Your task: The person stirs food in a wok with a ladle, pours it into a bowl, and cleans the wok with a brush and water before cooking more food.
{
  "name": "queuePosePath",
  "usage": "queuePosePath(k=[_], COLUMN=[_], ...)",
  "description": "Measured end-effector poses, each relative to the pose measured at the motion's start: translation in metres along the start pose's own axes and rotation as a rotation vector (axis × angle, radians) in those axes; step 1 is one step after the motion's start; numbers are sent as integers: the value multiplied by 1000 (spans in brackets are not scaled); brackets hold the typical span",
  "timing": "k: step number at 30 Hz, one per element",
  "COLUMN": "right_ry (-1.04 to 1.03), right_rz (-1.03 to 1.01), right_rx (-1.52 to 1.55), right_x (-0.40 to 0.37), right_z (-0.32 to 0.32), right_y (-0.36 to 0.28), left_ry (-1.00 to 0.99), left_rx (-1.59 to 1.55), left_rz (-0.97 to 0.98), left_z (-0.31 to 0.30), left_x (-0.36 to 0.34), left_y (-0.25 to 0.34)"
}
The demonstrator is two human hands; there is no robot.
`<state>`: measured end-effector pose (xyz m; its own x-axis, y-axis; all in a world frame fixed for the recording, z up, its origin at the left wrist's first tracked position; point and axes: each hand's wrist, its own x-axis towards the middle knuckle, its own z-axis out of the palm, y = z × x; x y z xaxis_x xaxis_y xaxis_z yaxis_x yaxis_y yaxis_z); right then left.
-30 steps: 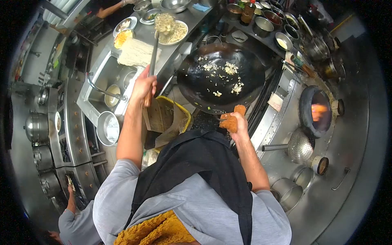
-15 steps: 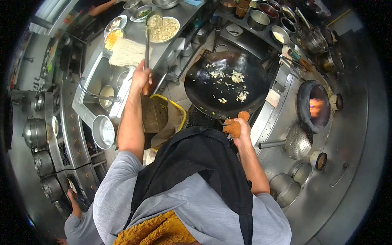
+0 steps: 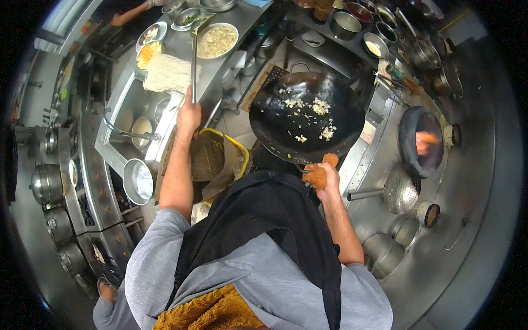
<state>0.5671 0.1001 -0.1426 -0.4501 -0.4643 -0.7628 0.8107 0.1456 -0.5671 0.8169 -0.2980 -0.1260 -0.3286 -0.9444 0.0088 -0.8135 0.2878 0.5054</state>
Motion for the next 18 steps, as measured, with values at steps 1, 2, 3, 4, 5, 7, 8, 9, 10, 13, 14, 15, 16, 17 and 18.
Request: queuePosePath(k=[1, 2, 3, 4, 5, 7, 8, 9, 10, 13, 14, 15, 16, 17, 18], right_ry=[-7, 24, 52, 42, 8, -44, -79, -112, -143, -136, -137, -113, -113, -97, -85], right_rz=[-2, -14, -27, -29, -35, -42, -34, -26, -19, -53, -57, -72, -88, -175, -260], right_rx=[-5, 19, 41, 31, 62, 81, 84, 88, 93, 58, 42, 56, 65, 31, -17], right_x=[-1, -4, -6, -5, -4, 3, 11, 19, 24, 6, 2, -4, 2, 7, 10], right_z=[6, 13, 19, 23, 28, 34, 31, 30, 32, 80, 94, 114, 127, 133, 136], right_y=[-2, -5, -8, -10, -12, -17, -19, -21, -23, -41, -47, -50, -51, -51, -57], left_ry=[40, 81, 82, 95, 101, -31, -83, 26, -95, 215, 166, 66, -36, -90, -135], left_rx=[-27, -55, -130, -133, -273, -441, -417, -452, -608, -437, -461, -427, -392, -423, -460], left_rz=[33, 64, 64, 57, 80, -99, -133, 67, -77, 382, 377, 345, 322, 274, 215], left_z=[0, 0, -1, -4, -7, -42, -49, -28, -53, 18, 44, 57, 64, 58, 53], left_x=[-1, -2, -2, -5, -12, -49, -67, -82, -111, -164, -181, -191, -189, -183, -175], left_y=[-4, -8, -12, -14, -16, 11, 15, -5, 27, 6, -5, -14, -16, -13, -7])
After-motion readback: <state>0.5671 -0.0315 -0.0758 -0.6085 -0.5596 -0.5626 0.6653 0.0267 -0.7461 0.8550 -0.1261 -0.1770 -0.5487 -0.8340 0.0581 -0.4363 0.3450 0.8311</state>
